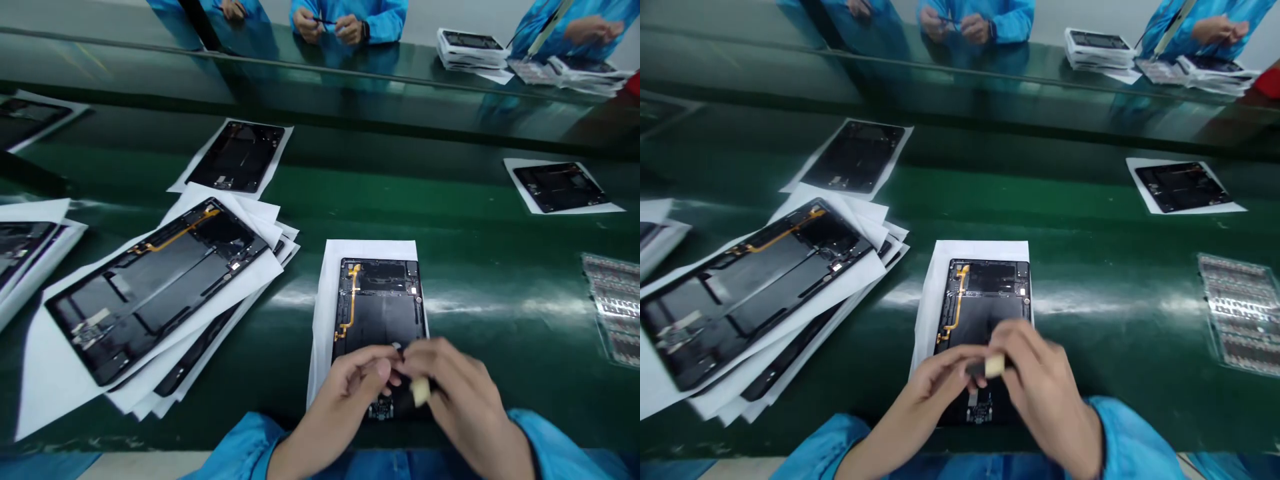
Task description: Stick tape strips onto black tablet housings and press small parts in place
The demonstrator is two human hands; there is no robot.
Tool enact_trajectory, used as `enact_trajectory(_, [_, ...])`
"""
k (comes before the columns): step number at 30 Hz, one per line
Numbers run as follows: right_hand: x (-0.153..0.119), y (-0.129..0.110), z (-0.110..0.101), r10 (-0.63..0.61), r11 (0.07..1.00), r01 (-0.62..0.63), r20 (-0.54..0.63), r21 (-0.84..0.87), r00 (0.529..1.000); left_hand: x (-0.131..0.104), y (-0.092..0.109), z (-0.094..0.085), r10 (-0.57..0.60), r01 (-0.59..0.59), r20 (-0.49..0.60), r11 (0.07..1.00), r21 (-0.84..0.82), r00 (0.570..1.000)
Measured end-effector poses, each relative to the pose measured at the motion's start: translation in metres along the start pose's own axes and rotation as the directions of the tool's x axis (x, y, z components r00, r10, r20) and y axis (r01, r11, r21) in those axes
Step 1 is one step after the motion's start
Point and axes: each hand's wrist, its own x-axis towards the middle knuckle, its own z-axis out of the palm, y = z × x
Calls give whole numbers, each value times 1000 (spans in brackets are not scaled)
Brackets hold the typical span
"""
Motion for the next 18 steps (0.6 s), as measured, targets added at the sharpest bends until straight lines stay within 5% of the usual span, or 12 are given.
enact_trajectory(4, [-51, -24, 4, -223, 954, 209, -39, -215, 974, -11, -3, 11, -99, 99, 15, 967, -236, 995])
enact_trajectory(10, [-69, -20, 18, -173, 966, 160, -49, -201, 984, -13, -10, 13, -109, 110, 17, 978, -176, 994])
enact_trajectory(14, [-64, -17, 12, -87, 964, 67, -70, -256, 994, -15, -16, 14, 60, -53, -48, 991, 122, 997])
enact_trajectory(18, [-59, -22, 6, -179, 897, 152, -27, -415, 984, -16, -21, 17, 394, -364, 31, 812, 456, 919])
